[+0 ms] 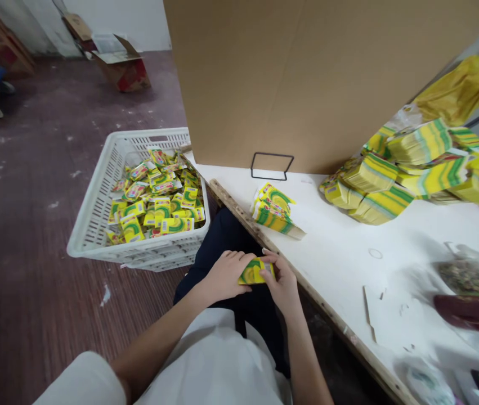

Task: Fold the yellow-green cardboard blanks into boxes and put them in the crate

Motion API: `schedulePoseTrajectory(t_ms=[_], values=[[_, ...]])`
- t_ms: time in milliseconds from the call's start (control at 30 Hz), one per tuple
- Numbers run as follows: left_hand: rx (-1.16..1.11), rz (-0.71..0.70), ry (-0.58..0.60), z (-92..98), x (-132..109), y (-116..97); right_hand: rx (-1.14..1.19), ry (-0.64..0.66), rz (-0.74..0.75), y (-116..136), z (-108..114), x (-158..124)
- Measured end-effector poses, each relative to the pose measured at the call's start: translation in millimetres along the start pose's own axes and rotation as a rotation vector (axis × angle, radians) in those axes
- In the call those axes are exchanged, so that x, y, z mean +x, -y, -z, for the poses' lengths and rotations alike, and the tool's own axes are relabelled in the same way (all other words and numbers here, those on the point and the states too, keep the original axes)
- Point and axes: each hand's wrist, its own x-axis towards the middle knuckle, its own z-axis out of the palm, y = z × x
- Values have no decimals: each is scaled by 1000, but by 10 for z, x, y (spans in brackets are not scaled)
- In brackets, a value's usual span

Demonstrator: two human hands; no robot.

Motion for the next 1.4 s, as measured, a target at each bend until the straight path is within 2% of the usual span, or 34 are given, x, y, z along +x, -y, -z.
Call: schedulePoseTrajectory(t_ms=[133,333,400,500,567,600,633,667,733,767,800,833,867,900,967,1033,1100,1167,1233,1300,1400], values=[[-130,63,0,47,28,46,-150,162,108,168,64,-17],[-116,9,93,200,-1,103,-163,359,157,256,182,48],[-86,36,80,193,1,63,-168,314,146,230,119,42],[-45,79,76,173,-1,37,-173,166,105,160,-41,-5],[-136,92,69,208,-18,108,-133,107,84,115,-99,-34],[-219,125,-8,250,-30,179,-107,83,75,100,-95,-42],[-315,179,-153,307,-43,270,-87,60,66,93,-70,-44],[-409,249,-356,376,-55,376,-77,38,56,92,-29,-41],[-549,394,-863,518,-70,596,-86,-11,37,110,80,-19],[-601,422,-1039,574,-73,690,-97,-32,32,128,134,-1],[-647,450,-1134,607,-75,761,-108,-45,28,150,179,20],[-686,451,-1162,612,-74,803,-120,-52,30,176,215,46],[-723,438,-1135,585,-70,814,-136,-59,36,205,240,76],[-758,413,-1059,530,-65,797,-157,-67,47,234,258,112],[-815,346,-845,363,-47,700,-207,-106,81,289,286,204],[-824,296,-639,185,-30,568,-249,-185,125,329,331,332],[-766,240,-508,65,-21,458,-291,-312,170,348,410,506],[-682,175,-445,25,-16,395,-341,-446,207,348,509,722],[-621,119,-420,43,-9,371,-404,-511,214,331,590,959],[-595,88,-414,80,-3,365,-506,-491,176,298,616,1181],[-579,86,-417,108,-7,363,-685,-395,109,220,541,1399]])
